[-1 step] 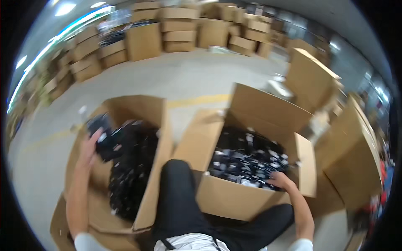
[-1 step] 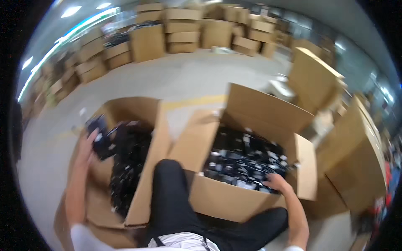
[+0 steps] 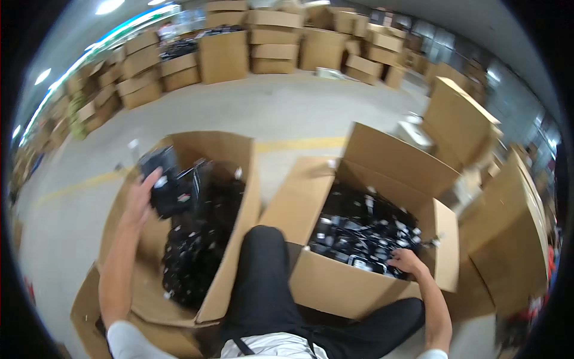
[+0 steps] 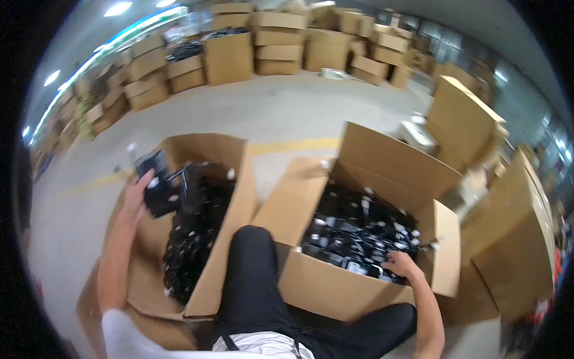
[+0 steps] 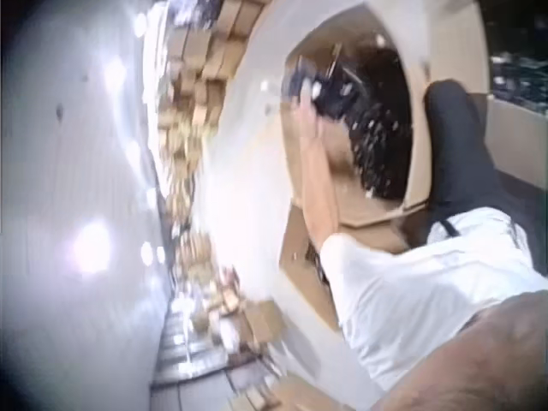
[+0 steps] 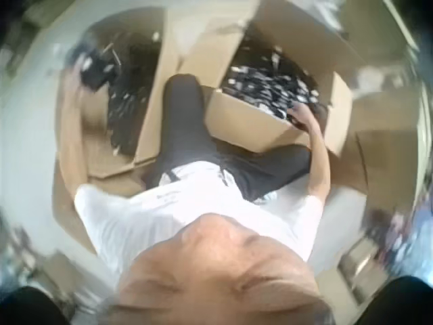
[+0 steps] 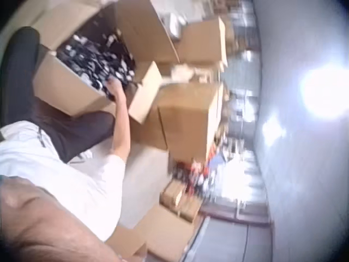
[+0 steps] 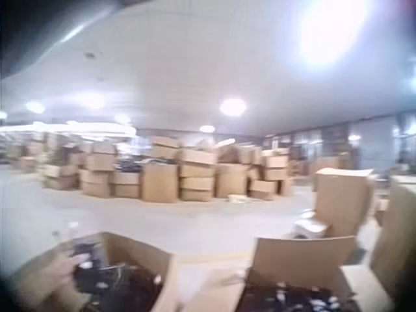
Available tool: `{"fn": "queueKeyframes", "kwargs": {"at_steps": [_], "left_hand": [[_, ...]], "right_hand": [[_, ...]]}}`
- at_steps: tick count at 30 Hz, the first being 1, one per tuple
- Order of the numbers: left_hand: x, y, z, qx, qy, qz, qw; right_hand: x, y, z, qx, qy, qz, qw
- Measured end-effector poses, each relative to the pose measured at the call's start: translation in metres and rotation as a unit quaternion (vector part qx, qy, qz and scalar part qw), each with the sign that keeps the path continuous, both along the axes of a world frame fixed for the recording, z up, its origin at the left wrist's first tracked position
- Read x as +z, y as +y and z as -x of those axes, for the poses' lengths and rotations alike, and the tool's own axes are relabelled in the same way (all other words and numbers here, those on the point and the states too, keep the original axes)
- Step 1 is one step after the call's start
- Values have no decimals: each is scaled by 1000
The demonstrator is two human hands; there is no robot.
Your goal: The person sits on the floor between two large cardboard boxes and repeatedly picks up black electronic devices with attached cables. They inspect the devices by turning them over in their hands and then place them into the adjacent box.
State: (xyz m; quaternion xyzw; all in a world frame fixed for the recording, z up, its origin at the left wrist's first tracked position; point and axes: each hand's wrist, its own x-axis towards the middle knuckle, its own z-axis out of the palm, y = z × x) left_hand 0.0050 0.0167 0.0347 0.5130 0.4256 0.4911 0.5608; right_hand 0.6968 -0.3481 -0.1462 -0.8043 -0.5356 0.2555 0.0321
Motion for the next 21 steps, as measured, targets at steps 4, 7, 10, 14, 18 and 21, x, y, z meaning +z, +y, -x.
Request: {"fn": "queueKeyframes", "kwargs": {"at_steps": [4, 7, 10, 14, 18, 21], "left_hand": [[56, -13, -32, -50, -71, -7, 996], [79, -51, -77, -105, -108, 12, 989], [76, -80, -133, -161, -145, 26, 976], [63, -98, -173, -229, -152, 82, 958], [55, -107, -204, -210, -156, 70, 963], [39, -91, -207, -149, -160, 45, 975]], "right_hand": [[95, 75, 110, 1, 162, -163, 973], [148, 117, 202, 74, 380, -227, 894], [160, 134, 259, 179, 362, -314, 859], [156, 133, 313, 153, 633, -252, 716], [146, 106, 337, 133, 470, -371, 790], [148, 96, 340, 71, 398, -268, 874]]}}
